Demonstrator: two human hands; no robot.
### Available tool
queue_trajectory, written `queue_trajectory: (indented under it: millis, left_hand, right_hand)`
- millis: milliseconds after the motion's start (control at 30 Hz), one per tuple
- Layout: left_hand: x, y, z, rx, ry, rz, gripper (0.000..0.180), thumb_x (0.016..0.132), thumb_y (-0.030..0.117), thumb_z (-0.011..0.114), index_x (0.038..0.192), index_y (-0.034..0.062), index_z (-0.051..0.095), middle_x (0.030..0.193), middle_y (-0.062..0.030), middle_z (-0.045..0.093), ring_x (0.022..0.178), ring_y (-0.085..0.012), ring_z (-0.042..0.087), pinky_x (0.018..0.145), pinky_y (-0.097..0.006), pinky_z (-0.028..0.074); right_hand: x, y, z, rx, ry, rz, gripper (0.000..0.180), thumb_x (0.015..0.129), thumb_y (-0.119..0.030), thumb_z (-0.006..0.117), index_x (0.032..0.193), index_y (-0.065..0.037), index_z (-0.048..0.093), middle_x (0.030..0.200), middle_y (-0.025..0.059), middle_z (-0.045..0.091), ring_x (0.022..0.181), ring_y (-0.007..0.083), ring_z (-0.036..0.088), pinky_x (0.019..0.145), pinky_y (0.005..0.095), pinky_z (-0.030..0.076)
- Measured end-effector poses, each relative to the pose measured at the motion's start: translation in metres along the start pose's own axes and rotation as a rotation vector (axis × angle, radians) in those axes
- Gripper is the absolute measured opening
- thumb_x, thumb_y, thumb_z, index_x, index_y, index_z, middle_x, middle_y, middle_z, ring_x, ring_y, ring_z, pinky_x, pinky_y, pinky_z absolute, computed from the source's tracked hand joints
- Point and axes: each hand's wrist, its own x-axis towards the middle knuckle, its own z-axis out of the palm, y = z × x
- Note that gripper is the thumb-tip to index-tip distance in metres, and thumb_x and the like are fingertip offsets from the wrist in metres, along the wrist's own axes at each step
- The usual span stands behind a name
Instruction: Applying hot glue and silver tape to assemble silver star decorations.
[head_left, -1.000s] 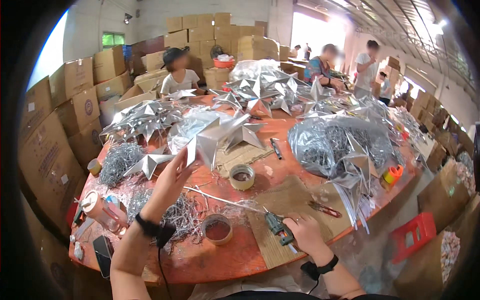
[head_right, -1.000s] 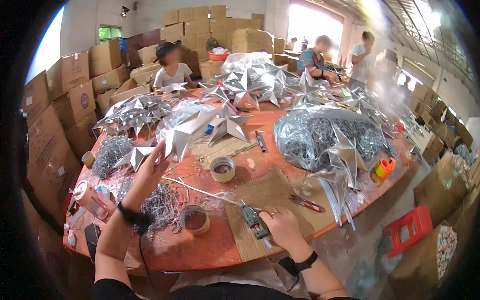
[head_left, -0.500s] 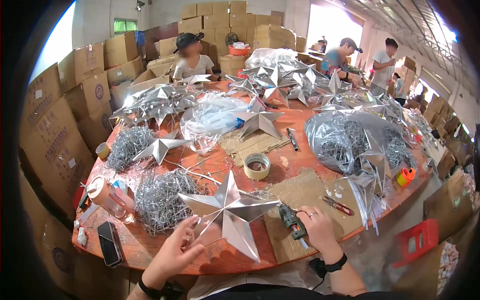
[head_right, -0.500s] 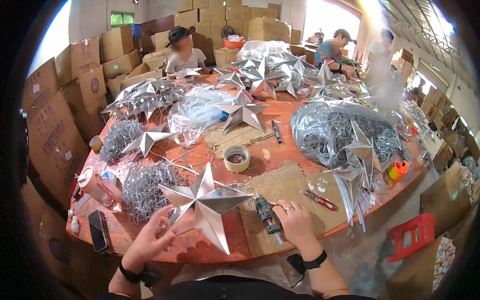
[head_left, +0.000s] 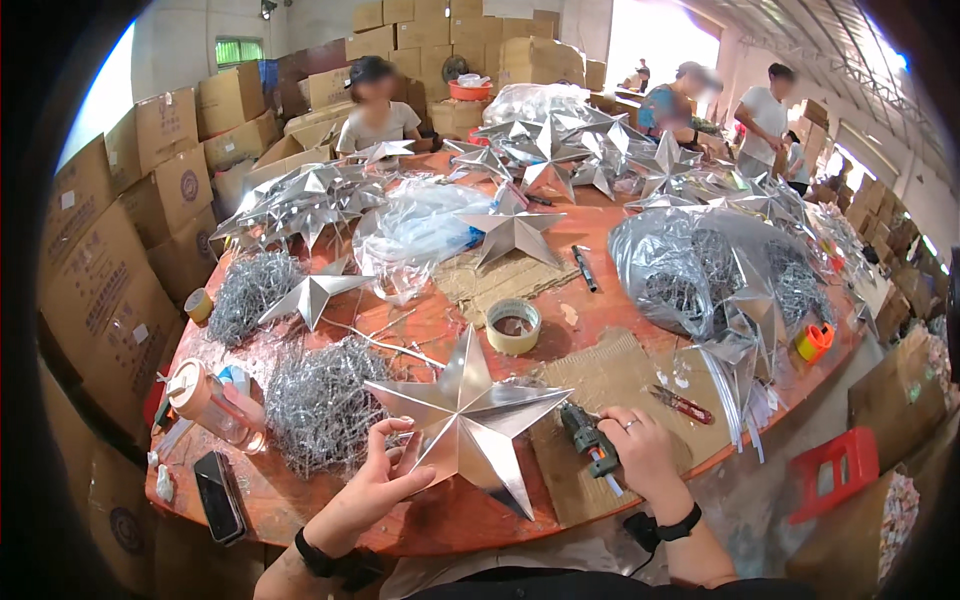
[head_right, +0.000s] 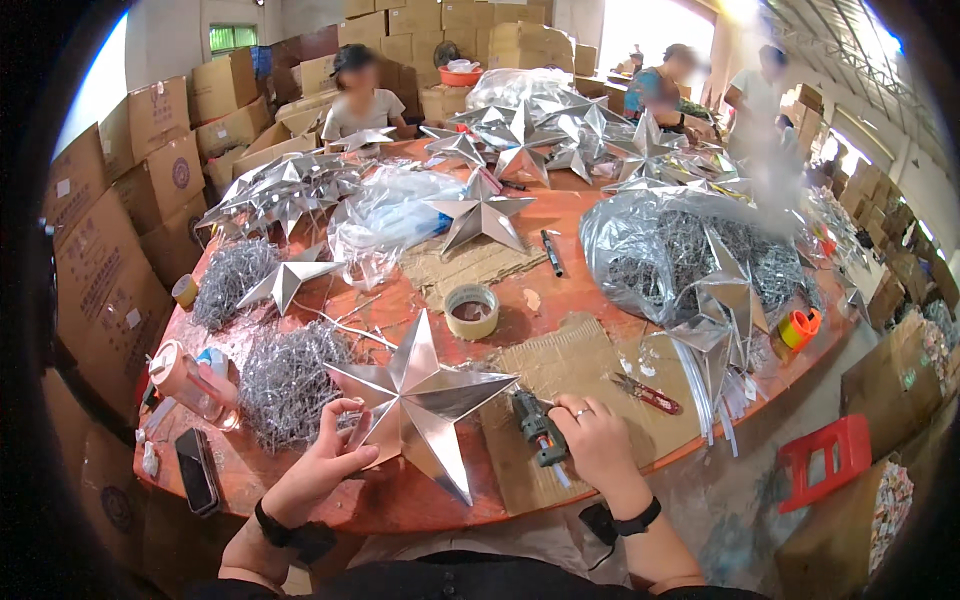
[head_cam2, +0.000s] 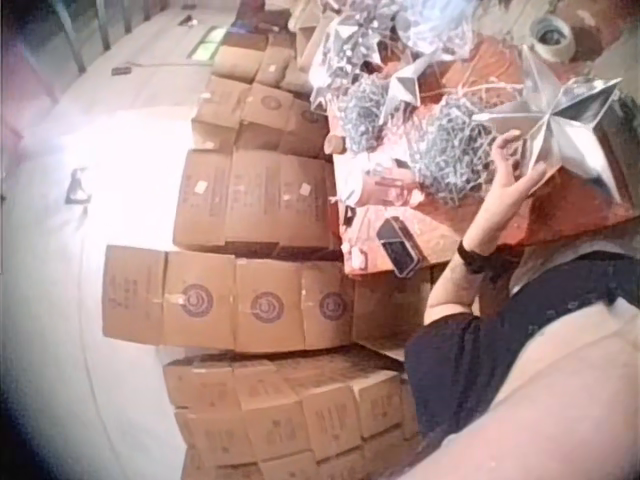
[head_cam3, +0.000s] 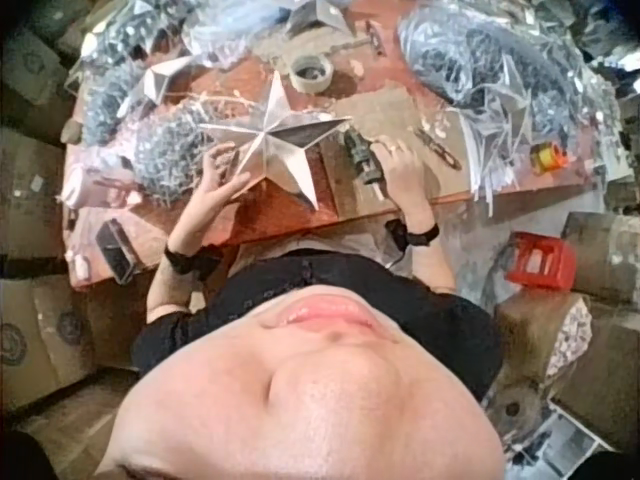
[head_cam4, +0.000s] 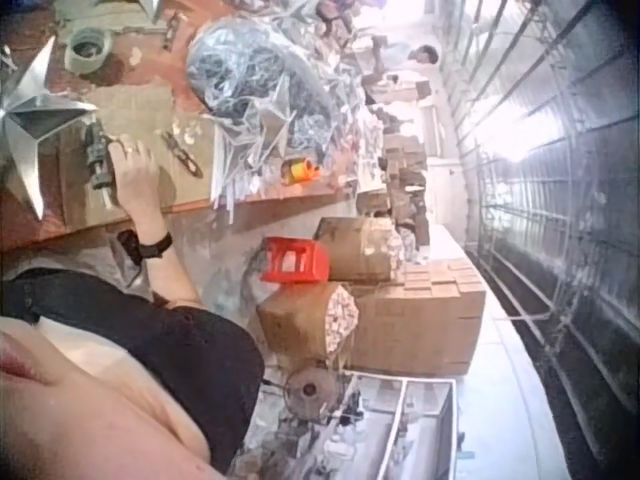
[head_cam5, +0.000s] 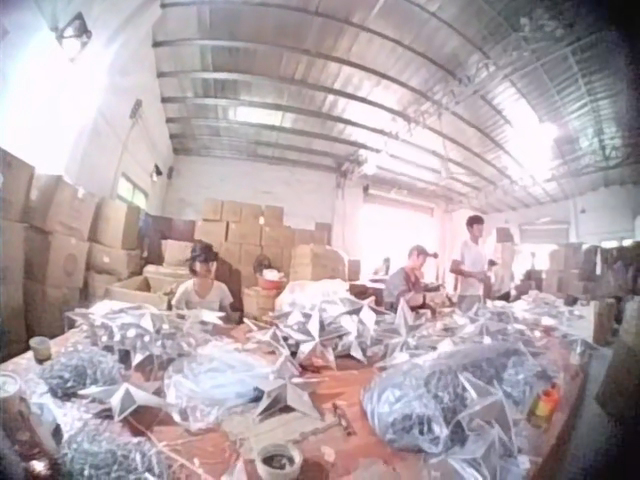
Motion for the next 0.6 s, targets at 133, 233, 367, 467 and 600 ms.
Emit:
queue_trajectory:
  millis: [133, 233, 367, 467, 600]
  left_hand:
    - [-0.002, 0.027, 0.020, -0.060, -0.011, -0.099, 0.057, 0.093, 0.012, 0.063, 0.134, 0.0151, 0.024, 0.128, -0.0108, 0.043, 0.082, -0.0122, 0.058, 0.060, -0.025, 0.051]
    - [-0.002, 0.027, 0.011, 0.029, -0.007, -0.127, 0.050, 0.094, 0.012, 0.062, 0.131, 0.0135, 0.030, 0.118, -0.0064, 0.052, 0.064, -0.0062, 0.051, 0.051, -0.021, 0.042]
    - [-0.009, 0.037, 0.003, -0.046, 0.077, -0.084, 0.043, 0.093, 0.014, 0.063, 0.130, 0.0105, 0.042, 0.113, -0.0009, 0.055, 0.066, -0.0026, 0.049, 0.052, -0.018, 0.038]
    - [-0.010, 0.031, -0.010, 0.159, 0.099, 0.025, 0.045, 0.092, 0.015, 0.065, 0.132, 0.0099, 0.045, 0.118, -0.0008, 0.055, 0.070, -0.0022, 0.052, 0.054, -0.018, 0.040]
    - [-0.022, 0.035, -0.023, 0.622, 0.265, 0.359, 0.037, 0.089, 0.017, 0.068, 0.122, 0.0055, 0.057, 0.124, -0.0122, 0.056, 0.095, -0.0135, 0.059, 0.081, -0.030, 0.050]
  right_hand:
    - [-0.003, 0.002, 0.000, -0.016, 0.002, 0.031, 0.019, 0.078, -0.009, 0.057, 0.095, -0.009, 0.062, 0.106, 0.0039, 0.064, 0.093, 0.0252, 0.060, 0.076, 0.0365, 0.051]
    - [-0.005, 0.003, 0.002, -0.028, 0.004, 0.035, 0.020, 0.076, -0.008, 0.058, 0.095, -0.009, 0.063, 0.107, 0.0040, 0.064, 0.092, 0.0258, 0.060, 0.076, 0.0372, 0.051]
    - [-0.002, -0.001, -0.001, 0.009, -0.008, 0.036, 0.023, 0.073, -0.005, 0.060, 0.095, -0.009, 0.062, 0.107, 0.0052, 0.063, 0.092, 0.0277, 0.060, 0.075, 0.0384, 0.050]
    - [-0.001, -0.001, 0.001, 0.040, -0.008, 0.038, 0.027, 0.068, -0.002, 0.062, 0.095, -0.008, 0.061, 0.107, 0.0076, 0.062, 0.093, 0.0308, 0.059, 0.077, 0.0401, 0.049]
    - [-0.002, 0.001, 0.003, 0.036, 0.002, 0.017, 0.028, 0.066, -0.003, 0.064, 0.094, -0.008, 0.060, 0.106, 0.0088, 0.062, 0.094, 0.0318, 0.058, 0.077, 0.0409, 0.049]
